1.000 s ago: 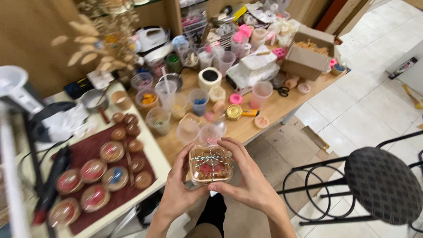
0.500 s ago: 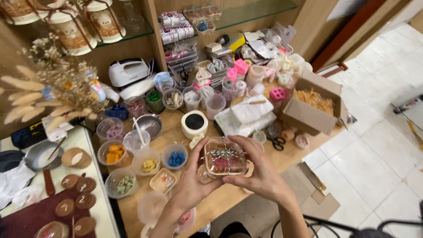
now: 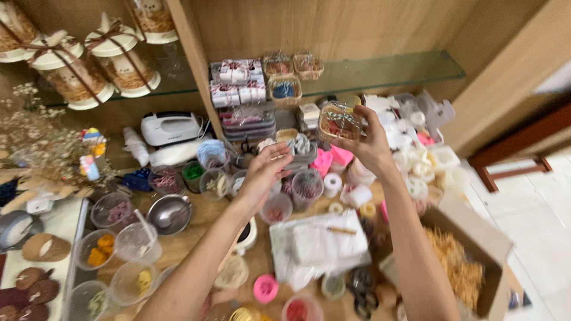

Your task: The person organizes decorative cupcake-shaped candles by placing them on glass shelves and arranging boxed candle sets on a worktable.

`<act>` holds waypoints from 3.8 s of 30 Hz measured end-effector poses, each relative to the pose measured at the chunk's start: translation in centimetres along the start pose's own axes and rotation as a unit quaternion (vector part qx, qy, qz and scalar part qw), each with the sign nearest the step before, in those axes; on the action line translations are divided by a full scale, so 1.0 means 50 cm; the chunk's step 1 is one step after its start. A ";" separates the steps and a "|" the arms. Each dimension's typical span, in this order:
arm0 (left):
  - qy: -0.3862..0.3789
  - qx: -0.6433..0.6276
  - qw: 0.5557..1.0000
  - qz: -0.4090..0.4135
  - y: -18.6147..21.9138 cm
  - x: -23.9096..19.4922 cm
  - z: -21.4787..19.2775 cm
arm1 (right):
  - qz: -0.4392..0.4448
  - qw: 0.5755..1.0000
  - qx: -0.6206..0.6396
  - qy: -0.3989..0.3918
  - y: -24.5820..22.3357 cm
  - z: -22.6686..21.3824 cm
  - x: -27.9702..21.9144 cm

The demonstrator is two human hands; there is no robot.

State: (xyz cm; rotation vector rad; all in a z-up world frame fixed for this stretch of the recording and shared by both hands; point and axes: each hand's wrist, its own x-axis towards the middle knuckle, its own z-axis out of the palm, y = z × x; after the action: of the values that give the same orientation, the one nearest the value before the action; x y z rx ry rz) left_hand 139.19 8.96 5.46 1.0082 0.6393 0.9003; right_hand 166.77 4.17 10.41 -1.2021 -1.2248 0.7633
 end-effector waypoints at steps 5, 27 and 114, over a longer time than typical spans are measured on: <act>0.100 -0.050 0.988 -0.103 -0.070 0.243 0.023 | -0.056 0.985 -0.161 -0.003 0.184 -0.044 0.214; 0.200 -0.063 0.976 -0.063 -0.132 0.337 0.001 | -0.199 0.956 -0.213 -0.046 0.292 -0.038 0.371; 0.610 0.247 0.742 0.130 0.534 -1.603 -1.824 | -0.086 0.806 -0.515 -0.280 -0.313 2.263 -0.694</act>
State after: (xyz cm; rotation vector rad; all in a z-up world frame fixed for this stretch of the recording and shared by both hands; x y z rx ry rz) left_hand 17.40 -14.39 -3.62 0.8643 1.9679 1.6970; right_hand 47.65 -2.10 5.62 -1.7334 -2.3855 0.2596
